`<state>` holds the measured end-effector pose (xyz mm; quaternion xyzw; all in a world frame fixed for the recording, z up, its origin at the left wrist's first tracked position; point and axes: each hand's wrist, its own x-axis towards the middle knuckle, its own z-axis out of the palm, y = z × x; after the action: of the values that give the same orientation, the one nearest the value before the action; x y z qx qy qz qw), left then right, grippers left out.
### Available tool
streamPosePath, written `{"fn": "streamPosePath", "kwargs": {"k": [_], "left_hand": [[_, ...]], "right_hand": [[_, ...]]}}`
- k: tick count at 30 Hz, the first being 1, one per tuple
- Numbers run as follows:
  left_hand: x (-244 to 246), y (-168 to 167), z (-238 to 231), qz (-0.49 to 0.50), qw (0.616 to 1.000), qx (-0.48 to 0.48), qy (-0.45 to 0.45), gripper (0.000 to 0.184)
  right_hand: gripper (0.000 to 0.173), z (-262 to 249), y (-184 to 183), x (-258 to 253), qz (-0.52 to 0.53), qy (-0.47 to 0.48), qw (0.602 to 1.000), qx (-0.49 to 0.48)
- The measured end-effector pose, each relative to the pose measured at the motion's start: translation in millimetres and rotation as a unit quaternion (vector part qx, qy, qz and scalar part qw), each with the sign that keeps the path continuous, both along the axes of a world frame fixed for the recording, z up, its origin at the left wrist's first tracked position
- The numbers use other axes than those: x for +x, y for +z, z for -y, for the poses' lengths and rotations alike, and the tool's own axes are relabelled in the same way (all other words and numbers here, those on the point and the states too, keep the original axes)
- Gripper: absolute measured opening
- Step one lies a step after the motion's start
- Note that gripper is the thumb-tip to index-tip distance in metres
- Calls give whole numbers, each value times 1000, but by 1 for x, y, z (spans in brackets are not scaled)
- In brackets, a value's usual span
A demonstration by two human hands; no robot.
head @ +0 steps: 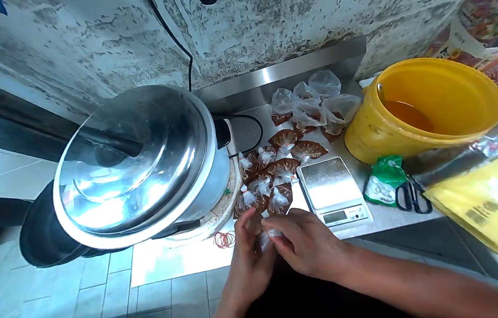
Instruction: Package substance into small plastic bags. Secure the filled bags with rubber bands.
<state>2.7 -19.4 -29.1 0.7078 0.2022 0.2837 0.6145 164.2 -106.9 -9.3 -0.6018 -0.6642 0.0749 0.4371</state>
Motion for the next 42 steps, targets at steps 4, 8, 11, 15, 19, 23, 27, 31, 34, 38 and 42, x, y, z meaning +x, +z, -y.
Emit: {"fn": "streamPosePath", "kwargs": {"k": [4,8,11,15,19,23,27,31,34,38,42], "left_hand": [[-4,-2,-9,12,994,95,49,24],[-6,-1,-11,49,991,119,45,8],[-8,-5,-10,63,995,68,26,5],[-7,-7,-3,71,990,-90,84,9],[-9,-8,-6,94,958,-238,133,11],[-11,-12,-7,38,988,-148,22,11],[-6,-22,-1,-100,985,142,10,10],[-4,-24,2,-118,976,159,95,14],[-4,-12,3,-83,983,-54,153,11],[-7,-1,-4,-4,945,-288,157,11],[-10,-7,0,7,984,-169,53,10]], "right_hand": [[27,2,3,5,-48,-39,998,-11],[43,1,6,2,-110,-7,993,-34],[60,3,11,-1,-181,29,974,-136],[55,5,3,3,-273,52,936,-215],[21,10,-20,17,-272,48,928,-251],[16,-3,-15,31,-404,-11,833,-379],[23,-16,17,22,-382,-35,781,-493],[23,-3,18,4,-284,0,861,-422],[22,7,9,-1,-267,19,890,-369],[17,13,-14,16,-321,20,876,-360],[17,-3,-12,32,-487,-41,766,-418]]}}
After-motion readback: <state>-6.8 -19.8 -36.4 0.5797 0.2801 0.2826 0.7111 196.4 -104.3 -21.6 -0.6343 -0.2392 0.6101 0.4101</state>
